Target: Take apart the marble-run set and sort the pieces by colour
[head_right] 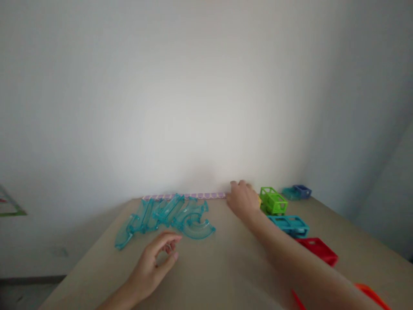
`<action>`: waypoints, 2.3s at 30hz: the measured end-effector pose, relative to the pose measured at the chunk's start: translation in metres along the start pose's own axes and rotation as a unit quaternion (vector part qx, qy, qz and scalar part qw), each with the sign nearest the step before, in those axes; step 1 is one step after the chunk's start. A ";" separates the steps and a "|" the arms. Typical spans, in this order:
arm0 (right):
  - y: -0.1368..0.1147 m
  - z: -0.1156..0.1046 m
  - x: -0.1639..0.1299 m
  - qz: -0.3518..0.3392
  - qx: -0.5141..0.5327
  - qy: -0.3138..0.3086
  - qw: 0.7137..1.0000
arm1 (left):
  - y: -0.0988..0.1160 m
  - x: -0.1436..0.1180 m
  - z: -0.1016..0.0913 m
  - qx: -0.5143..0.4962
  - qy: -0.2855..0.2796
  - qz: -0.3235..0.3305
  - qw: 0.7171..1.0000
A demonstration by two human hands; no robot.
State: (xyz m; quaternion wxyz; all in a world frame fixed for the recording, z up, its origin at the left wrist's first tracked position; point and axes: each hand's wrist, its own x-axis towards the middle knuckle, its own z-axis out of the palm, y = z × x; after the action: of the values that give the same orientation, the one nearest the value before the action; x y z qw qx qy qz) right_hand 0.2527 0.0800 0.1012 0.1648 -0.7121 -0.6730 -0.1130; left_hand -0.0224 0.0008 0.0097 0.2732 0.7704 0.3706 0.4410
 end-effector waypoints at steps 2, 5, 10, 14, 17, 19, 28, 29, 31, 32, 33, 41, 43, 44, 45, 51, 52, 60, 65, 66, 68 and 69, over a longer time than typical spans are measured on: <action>-0.026 0.013 -0.038 -0.060 0.028 0.016 0.998 | -0.004 0.002 0.000 0.004 0.018 -0.027 0.999; -0.051 0.044 -0.083 -0.169 0.116 0.057 0.977 | -0.007 0.004 -0.001 0.009 0.045 -0.064 0.997; -0.051 0.074 -0.095 -0.164 0.161 0.024 0.973 | -0.006 0.005 -0.001 0.018 0.063 -0.087 0.994; -0.045 0.070 -0.088 -0.173 0.183 -0.019 0.968 | -0.009 0.005 0.000 0.014 0.062 -0.101 0.993; -0.046 0.063 -0.091 -0.204 0.223 -0.044 0.952 | -0.013 0.005 -0.001 0.010 0.059 -0.108 0.992; -0.048 0.059 -0.095 -0.226 0.260 -0.071 0.936 | -0.016 0.005 -0.001 0.002 0.054 -0.123 0.991; -0.058 0.049 -0.107 -0.269 0.382 -0.086 0.880 | -0.012 0.003 0.003 0.033 0.010 -0.105 0.994; -0.058 0.049 -0.109 -0.277 0.391 -0.081 0.874 | -0.011 0.002 0.004 0.041 -0.003 -0.098 0.994; -0.059 0.048 -0.112 -0.295 0.409 -0.074 0.861 | -0.008 0.002 0.003 0.043 -0.017 -0.103 0.994; -0.059 0.047 -0.113 -0.309 0.419 -0.069 0.851 | -0.006 0.002 0.003 0.040 -0.020 -0.109 0.993; -0.059 0.047 -0.114 -0.324 0.431 -0.062 0.840 | -0.005 0.002 0.002 0.037 -0.021 -0.113 0.993; -0.047 0.052 -0.100 -0.284 0.425 0.044 0.858 | -0.006 0.004 0.000 -0.013 0.024 -0.128 0.991; -0.047 0.061 -0.093 -0.228 0.369 0.053 0.900 | -0.011 0.004 0.001 -0.029 0.037 -0.124 0.991; -0.048 0.066 -0.091 -0.213 0.349 0.051 0.911 | -0.013 0.004 0.002 -0.036 0.044 -0.123 0.991; -0.049 0.071 -0.088 -0.207 0.339 0.044 0.917 | -0.015 0.004 0.003 -0.045 0.050 -0.125 0.990; -0.052 0.082 -0.084 -0.190 0.373 -0.003 0.908 | -0.021 0.008 0.003 -0.156 0.074 -0.189 0.967; -0.052 0.081 -0.084 -0.181 0.384 -0.005 0.906 | -0.020 0.009 0.002 -0.172 0.087 -0.194 0.962; -0.055 0.077 -0.083 -0.149 0.433 -0.033 0.888 | -0.003 0.008 0.009 -0.396 0.051 -0.202 0.894; -0.058 0.078 -0.083 -0.095 0.481 -0.051 0.870 | 0.001 0.011 0.017 -0.436 0.044 -0.300 0.847; -0.058 0.079 -0.083 -0.082 0.494 -0.058 0.864 | 0.001 0.012 0.017 -0.441 0.052 -0.306 0.842; -0.058 0.081 -0.081 -0.060 0.522 -0.074 0.848 | 0.000 0.012 0.016 -0.447 0.059 -0.310 0.837; -0.057 0.082 -0.079 -0.049 0.537 -0.077 0.839 | 0.000 0.012 0.014 -0.448 0.055 -0.308 0.837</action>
State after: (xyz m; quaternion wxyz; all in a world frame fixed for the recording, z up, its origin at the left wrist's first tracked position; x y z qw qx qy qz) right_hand 0.1854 0.0409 -0.0004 0.4627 -0.4850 -0.6725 0.3135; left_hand -0.0059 0.0094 0.0084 0.6895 0.3839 0.3652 0.4938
